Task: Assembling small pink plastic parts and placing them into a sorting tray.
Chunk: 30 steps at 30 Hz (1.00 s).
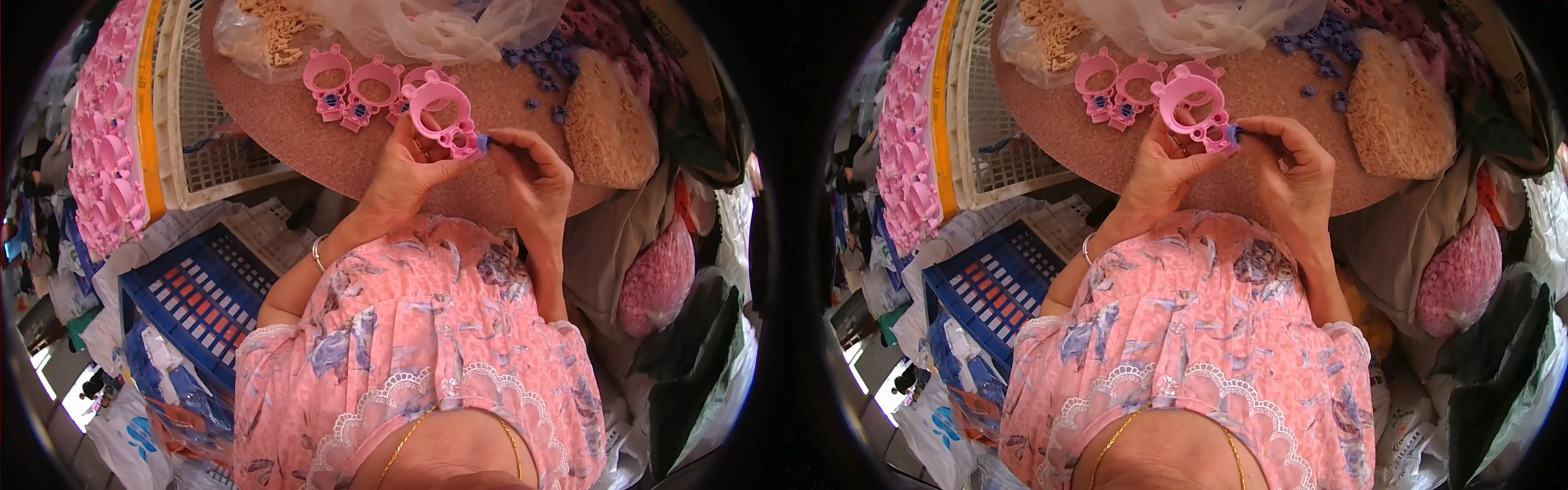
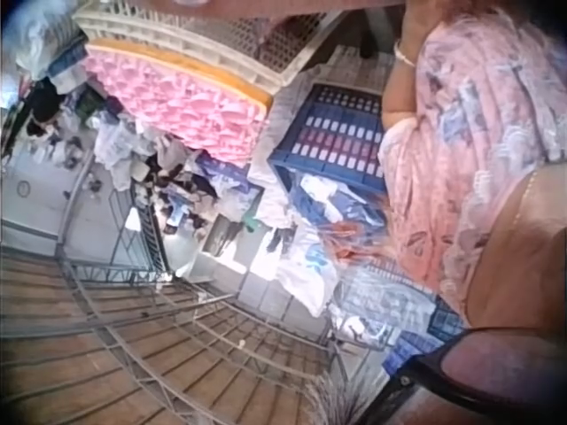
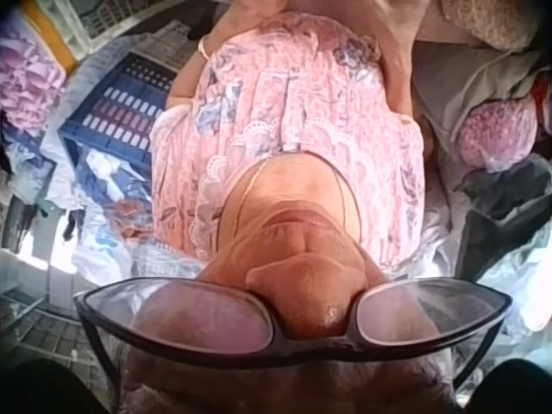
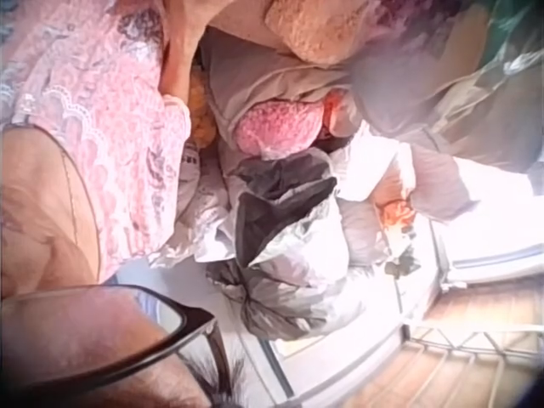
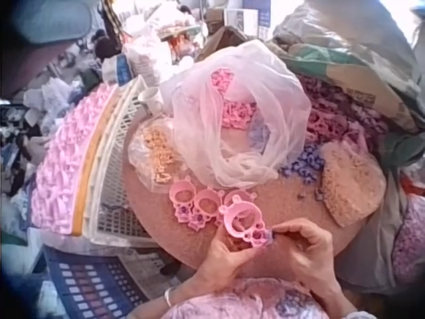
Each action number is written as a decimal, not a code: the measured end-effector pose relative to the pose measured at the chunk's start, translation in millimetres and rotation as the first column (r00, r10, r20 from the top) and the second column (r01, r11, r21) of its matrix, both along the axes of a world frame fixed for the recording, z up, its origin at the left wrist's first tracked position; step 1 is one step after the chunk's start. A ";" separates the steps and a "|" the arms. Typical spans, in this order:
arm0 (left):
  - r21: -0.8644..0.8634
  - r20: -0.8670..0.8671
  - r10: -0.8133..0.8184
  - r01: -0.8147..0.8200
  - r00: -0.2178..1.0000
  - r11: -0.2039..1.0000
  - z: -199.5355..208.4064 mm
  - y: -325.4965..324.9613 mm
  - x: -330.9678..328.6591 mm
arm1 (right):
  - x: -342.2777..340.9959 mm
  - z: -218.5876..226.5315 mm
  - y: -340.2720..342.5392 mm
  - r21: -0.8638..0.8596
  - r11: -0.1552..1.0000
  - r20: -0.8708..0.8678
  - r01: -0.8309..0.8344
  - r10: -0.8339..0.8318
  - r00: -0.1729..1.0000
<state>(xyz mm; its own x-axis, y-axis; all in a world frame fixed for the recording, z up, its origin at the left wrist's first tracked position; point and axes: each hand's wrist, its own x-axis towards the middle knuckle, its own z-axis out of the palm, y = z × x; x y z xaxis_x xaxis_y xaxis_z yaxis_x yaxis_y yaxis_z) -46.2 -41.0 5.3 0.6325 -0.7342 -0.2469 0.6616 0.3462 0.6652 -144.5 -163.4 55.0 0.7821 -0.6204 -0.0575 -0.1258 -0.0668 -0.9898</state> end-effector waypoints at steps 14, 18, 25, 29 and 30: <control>0.038 0.173 -0.084 0.079 0.981 0.996 5.1 8.5 1.0 | 6.5 -18.2 -1.4 0.187 0.982 -0.020 -0.024 0.028 0.999; -0.164 -0.039 -0.138 0.130 0.990 0.978 7.5 18.4 18.0 | 2.6 -17.4 -24.3 -0.045 0.994 -0.009 -0.095 0.095 0.995; 0.140 0.110 -0.248 0.232 0.962 0.963 3.0 25.1 27.6 | 10.9 -8.8 -25.9 -0.157 0.977 -0.088 -0.144 0.131 0.987; 0.110 -0.028 -0.185 0.187 0.982 0.976 9.6 23.1 21.4 | 9.5 -4.2 -22.2 -0.437 0.899 0.051 0.033 -0.012 0.999; 0.091 -0.047 -0.181 0.185 0.982 0.979 8.2 23.3 21.0 | 7.6 -3.0 -21.9 -0.334 0.942 0.032 0.032 -0.022 0.999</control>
<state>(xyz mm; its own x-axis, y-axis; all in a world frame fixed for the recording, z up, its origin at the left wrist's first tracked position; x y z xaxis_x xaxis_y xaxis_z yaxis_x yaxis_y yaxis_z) -25.2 -17.7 13.5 0.4787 -0.8088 -0.3416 0.7332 0.1541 0.6623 -136.9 -185.3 52.1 0.7631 -0.6212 0.1783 -0.1052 -0.3917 -0.9141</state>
